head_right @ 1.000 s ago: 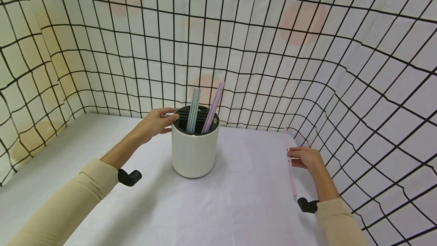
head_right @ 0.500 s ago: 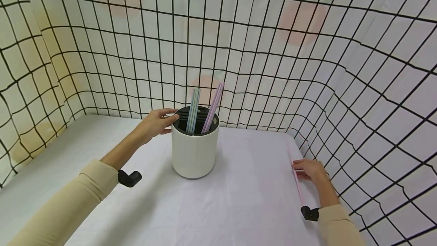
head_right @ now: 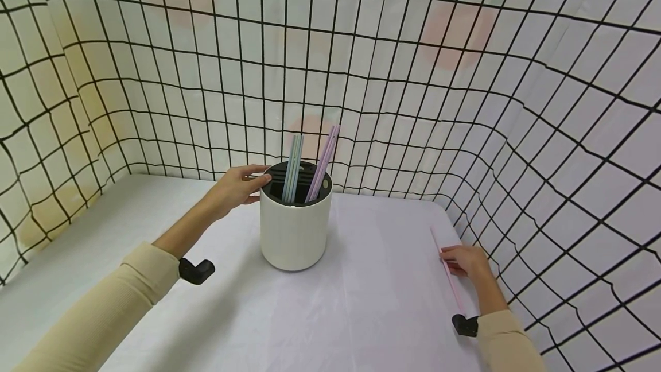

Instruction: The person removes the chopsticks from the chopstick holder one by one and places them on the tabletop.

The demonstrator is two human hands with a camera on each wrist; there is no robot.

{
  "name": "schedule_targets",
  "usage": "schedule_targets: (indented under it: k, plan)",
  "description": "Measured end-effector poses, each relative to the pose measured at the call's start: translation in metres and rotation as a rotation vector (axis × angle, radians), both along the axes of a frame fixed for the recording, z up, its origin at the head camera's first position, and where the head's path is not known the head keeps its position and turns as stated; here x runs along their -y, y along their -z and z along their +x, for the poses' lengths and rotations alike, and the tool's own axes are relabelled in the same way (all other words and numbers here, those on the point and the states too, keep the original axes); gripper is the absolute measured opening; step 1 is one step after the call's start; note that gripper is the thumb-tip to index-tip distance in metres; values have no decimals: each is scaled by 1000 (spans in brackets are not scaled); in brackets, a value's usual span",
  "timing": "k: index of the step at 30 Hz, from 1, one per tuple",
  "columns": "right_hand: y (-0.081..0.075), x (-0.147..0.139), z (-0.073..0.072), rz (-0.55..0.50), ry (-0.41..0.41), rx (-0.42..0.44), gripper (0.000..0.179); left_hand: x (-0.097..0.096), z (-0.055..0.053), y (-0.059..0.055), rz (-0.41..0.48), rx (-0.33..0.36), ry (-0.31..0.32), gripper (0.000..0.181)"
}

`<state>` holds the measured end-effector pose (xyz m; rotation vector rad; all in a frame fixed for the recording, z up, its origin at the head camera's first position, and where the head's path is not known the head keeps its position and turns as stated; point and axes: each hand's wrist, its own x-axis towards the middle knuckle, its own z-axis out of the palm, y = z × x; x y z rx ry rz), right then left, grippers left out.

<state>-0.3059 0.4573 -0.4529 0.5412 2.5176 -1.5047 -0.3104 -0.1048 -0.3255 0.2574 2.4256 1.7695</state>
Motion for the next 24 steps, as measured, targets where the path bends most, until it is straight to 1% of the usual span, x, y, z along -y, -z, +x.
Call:
schedule_targets:
  k: [6, 9, 14, 17, 19, 24]
  plan:
    - [2, -1, 0, 17, 16, 4, 35, 0, 1, 0, 2, -1, 1, 54]
    - [1, 0, 0, 25, 8, -1, 35, 0, 1, 0, -2, -1, -3, 54]
    - [-4, 2, -2, -7, 17, -1, 29, 0, 1, 0, -9, -9, -2, 54]
    - [-12, 7, -5, -42, 16, -8, 35, 0, 1, -1, -6, -10, -4, 54]
    - [-20, 14, -7, -73, -1, -21, 40, 0, 0, -1, -5, -11, -6, 55]
    - [-46, 44, -14, -107, -84, -69, 47, 0, 2, 0, -1, -3, -1, 55]
